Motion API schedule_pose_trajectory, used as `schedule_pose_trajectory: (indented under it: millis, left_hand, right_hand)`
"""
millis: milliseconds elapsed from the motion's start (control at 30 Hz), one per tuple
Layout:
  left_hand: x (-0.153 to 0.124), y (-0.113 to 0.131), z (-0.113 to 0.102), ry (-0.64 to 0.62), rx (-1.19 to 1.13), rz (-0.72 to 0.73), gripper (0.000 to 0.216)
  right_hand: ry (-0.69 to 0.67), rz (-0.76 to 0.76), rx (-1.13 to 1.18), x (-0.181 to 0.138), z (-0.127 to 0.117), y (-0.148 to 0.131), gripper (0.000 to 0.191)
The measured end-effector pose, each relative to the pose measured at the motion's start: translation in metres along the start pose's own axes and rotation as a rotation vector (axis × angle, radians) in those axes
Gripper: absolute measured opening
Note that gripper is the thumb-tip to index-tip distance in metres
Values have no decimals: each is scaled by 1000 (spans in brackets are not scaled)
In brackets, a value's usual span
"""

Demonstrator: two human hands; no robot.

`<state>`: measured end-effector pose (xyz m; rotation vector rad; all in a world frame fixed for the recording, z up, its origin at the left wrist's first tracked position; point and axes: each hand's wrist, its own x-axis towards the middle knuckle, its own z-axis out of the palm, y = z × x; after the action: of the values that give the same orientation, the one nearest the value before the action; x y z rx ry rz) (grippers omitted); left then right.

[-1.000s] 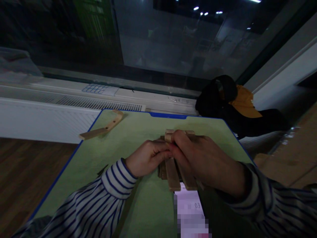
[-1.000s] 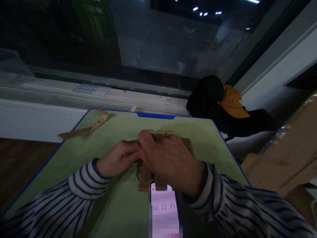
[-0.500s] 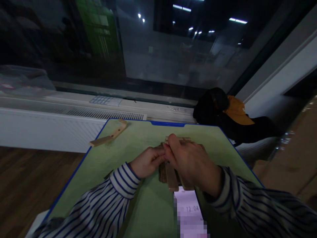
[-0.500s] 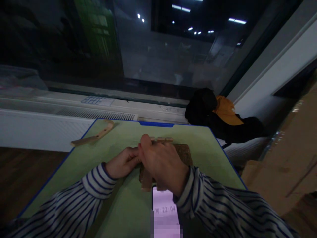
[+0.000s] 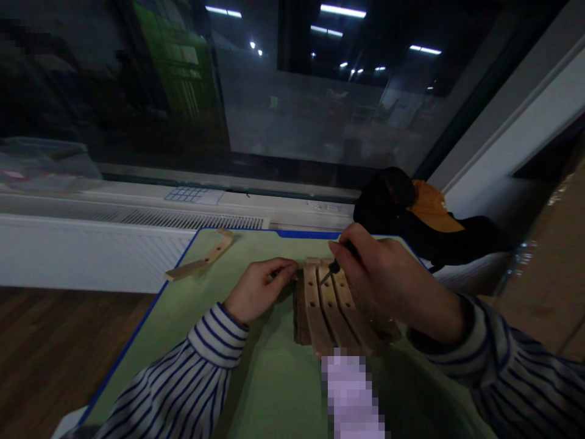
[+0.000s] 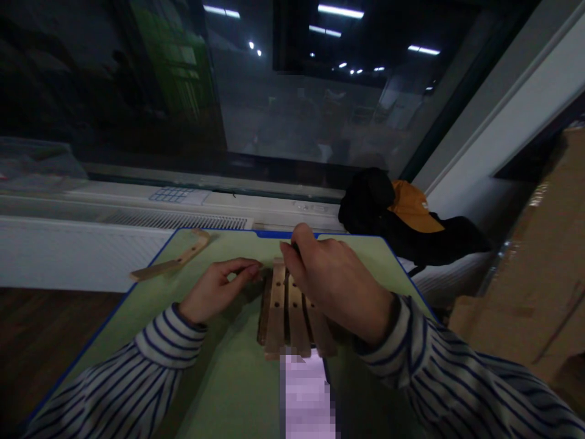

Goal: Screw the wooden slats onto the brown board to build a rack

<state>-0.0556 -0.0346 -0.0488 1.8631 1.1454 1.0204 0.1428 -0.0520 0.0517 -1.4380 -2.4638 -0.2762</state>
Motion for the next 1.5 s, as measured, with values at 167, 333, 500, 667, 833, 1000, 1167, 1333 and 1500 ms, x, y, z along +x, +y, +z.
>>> schedule_pose_trajectory:
  millis: [167, 333, 500, 667, 833, 1000, 1167, 1333, 1500]
  left_hand:
    - [3, -14, 3, 58, 73, -95, 24]
    - [1, -17, 10, 13, 82, -114, 21]
    - [-1, -20, 15, -16, 81, -134, 19]
    - [-2, -17, 17, -32, 75, -139, 18]
    - [-4, -13, 17, -58, 68, -131, 18]
    - [-5, -10, 17, -96, 65, -126, 18]
    - [-5, -7, 18, -127, 58, -119, 18]
    - [-5, -7, 19, -133, 49, -107, 13]
    - [-6, -7, 21, -141, 31, -95, 13]
  right_hand:
    - [-28, 17, 72, 5, 17, 10, 17]
    - [-74, 9, 114, 12, 30, 9, 19]
    - [-121, 8, 148, 13, 31, 10, 18]
    - [-136, 11, 165, 14, 29, 9, 18]
    - [-143, 8, 205, 10, 23, 10, 19]
    - [-105, -32, 289, -5, 14, 11, 18]
    - [-133, -60, 312, -9, 15, 3, 16]
    - [-103, -85, 267, -8, 19, -1, 15]
    - [-103, -105, 223, -11, 22, -1, 17]
